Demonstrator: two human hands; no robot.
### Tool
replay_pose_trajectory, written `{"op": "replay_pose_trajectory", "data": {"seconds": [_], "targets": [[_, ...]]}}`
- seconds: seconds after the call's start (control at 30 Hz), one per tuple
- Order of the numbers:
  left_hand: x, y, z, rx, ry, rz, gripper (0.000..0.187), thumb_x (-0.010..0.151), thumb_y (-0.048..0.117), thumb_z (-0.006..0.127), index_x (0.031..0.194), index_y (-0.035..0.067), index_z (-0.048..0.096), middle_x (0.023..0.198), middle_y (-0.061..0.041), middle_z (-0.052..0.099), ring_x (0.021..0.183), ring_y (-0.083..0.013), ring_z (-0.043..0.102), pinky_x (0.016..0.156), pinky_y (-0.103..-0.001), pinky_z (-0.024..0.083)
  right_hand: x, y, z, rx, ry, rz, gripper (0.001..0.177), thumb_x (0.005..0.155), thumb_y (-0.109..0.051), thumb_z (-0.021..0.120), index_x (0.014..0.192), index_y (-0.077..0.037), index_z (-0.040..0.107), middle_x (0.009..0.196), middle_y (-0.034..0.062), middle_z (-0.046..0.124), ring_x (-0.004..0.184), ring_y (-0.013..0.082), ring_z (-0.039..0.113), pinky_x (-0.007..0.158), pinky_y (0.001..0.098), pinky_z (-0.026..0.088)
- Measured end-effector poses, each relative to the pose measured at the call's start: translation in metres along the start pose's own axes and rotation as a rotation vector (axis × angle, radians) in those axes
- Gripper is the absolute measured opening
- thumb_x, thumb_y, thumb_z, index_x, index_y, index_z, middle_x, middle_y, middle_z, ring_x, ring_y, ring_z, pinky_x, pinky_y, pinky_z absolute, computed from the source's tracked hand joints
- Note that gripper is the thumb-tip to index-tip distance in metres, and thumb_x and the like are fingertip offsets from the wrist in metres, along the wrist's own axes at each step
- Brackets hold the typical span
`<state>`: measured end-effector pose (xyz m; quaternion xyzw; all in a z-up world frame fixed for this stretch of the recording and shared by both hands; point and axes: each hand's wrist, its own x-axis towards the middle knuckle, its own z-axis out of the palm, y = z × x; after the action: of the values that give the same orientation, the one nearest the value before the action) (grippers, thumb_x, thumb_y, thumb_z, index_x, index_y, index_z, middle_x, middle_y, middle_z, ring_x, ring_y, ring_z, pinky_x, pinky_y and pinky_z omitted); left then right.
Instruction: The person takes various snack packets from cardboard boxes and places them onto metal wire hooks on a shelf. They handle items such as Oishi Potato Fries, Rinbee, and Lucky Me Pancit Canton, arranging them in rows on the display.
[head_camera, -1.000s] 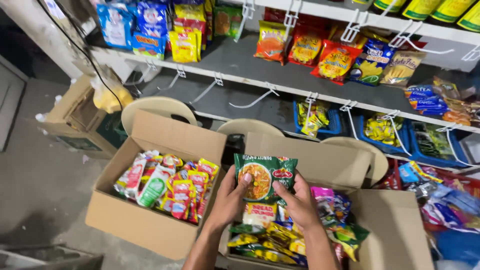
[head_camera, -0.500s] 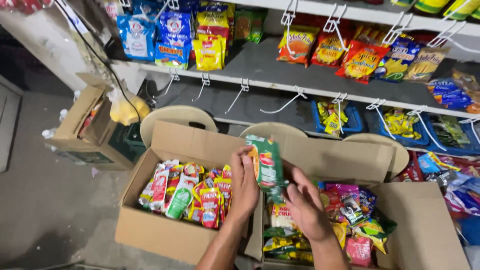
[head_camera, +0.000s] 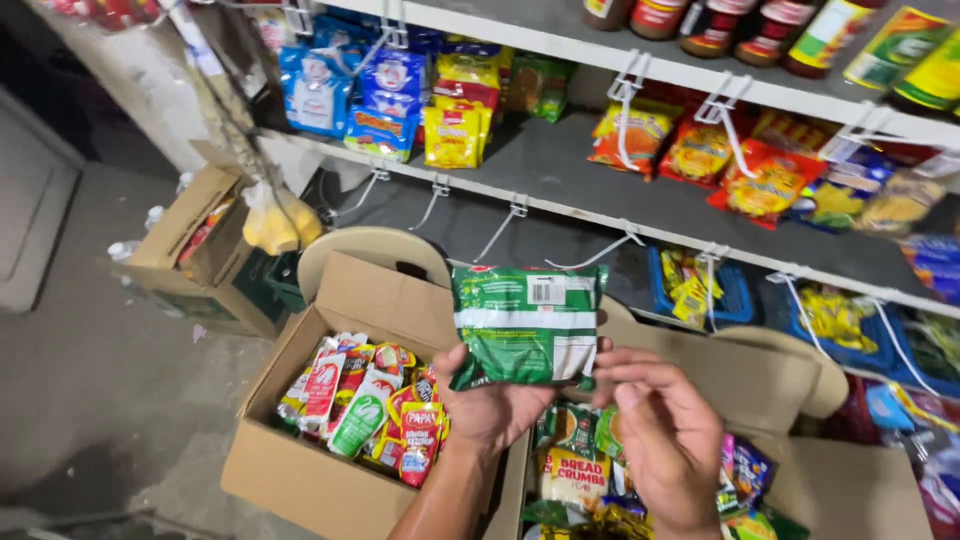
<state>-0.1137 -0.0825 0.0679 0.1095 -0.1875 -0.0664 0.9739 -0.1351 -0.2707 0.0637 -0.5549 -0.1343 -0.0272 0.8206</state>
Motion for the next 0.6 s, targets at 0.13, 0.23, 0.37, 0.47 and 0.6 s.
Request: {"op": "replay_pose_trajectory", "data": {"seconds": [0.13, 0.23, 0.37, 0.47, 0.6], "targets": [[0.004, 0.007, 0.012, -0.012, 0.082, 0.069, 0.103, 0.075, 0.062, 0.066, 0.159, 0.012, 0.035, 0.157, -0.021, 0.045, 0.14, -0.0441, 0.049, 0.118, -0.062, 0.041, 0.021, -0.019, 0.018, -0.286, -0.016, -0.135, 0.018, 0.096, 0.007, 0.064, 0.114, 0.005, 0.063, 0.132, 0.0129, 0.057, 0.099, 0.0119, 0.056, 0.085, 0.0248, 0.048], [0.01, 0.013, 0.003, -0.02, -0.009, 0.052, 0.1, 0.075, 0.06, 0.065, 0.157, 0.011, 0.039, 0.157, -0.02, 0.048, 0.14, -0.0428, 0.05, 0.112, -0.062, 0.04, 0.031, -0.02, 0.032, -0.414, -0.063, -0.251, 0.025, 0.092, 0.009, 0.068, 0.115, 0.005, 0.06, 0.131, 0.0118, 0.054, 0.111, 0.0127, 0.056, 0.093, 0.0255, 0.048], [0.001, 0.019, -0.027, -0.021, 0.038, 0.081, 0.097, 0.077, 0.058, 0.063, 0.155, 0.004, 0.044, 0.154, -0.02, 0.051, 0.14, -0.0385, 0.051, 0.125, -0.058, 0.034, 0.034, -0.011, 0.054, -0.349, -0.121, -0.234, 0.028, 0.091, 0.009, 0.068, 0.118, 0.006, 0.061, 0.133, 0.0114, 0.05, 0.115, 0.0151, 0.058, 0.1, 0.0304, 0.051], [0.003, 0.038, -0.022, -0.048, 0.074, 0.071, 0.096, 0.076, 0.057, 0.061, 0.154, 0.003, 0.045, 0.153, -0.019, 0.052, 0.139, -0.038, 0.052, 0.126, -0.058, 0.033, 0.042, -0.005, 0.071, -0.349, -0.123, -0.255, 0.028, 0.091, 0.009, 0.068, 0.119, 0.007, 0.061, 0.134, 0.0113, 0.049, 0.121, 0.0164, 0.058, 0.104, 0.0315, 0.05], [0.003, 0.069, -0.014, -0.068, 0.016, -0.015, 0.096, 0.077, 0.06, 0.058, 0.154, 0.003, 0.045, 0.154, -0.02, 0.051, 0.139, -0.0385, 0.052, 0.124, -0.056, 0.033, 0.044, 0.004, 0.096, -0.334, -0.104, -0.251, 0.033, 0.091, 0.009, 0.069, 0.122, 0.006, 0.06, 0.136, 0.0117, 0.049, 0.124, 0.0174, 0.056, 0.105, 0.0318, 0.048]]}}
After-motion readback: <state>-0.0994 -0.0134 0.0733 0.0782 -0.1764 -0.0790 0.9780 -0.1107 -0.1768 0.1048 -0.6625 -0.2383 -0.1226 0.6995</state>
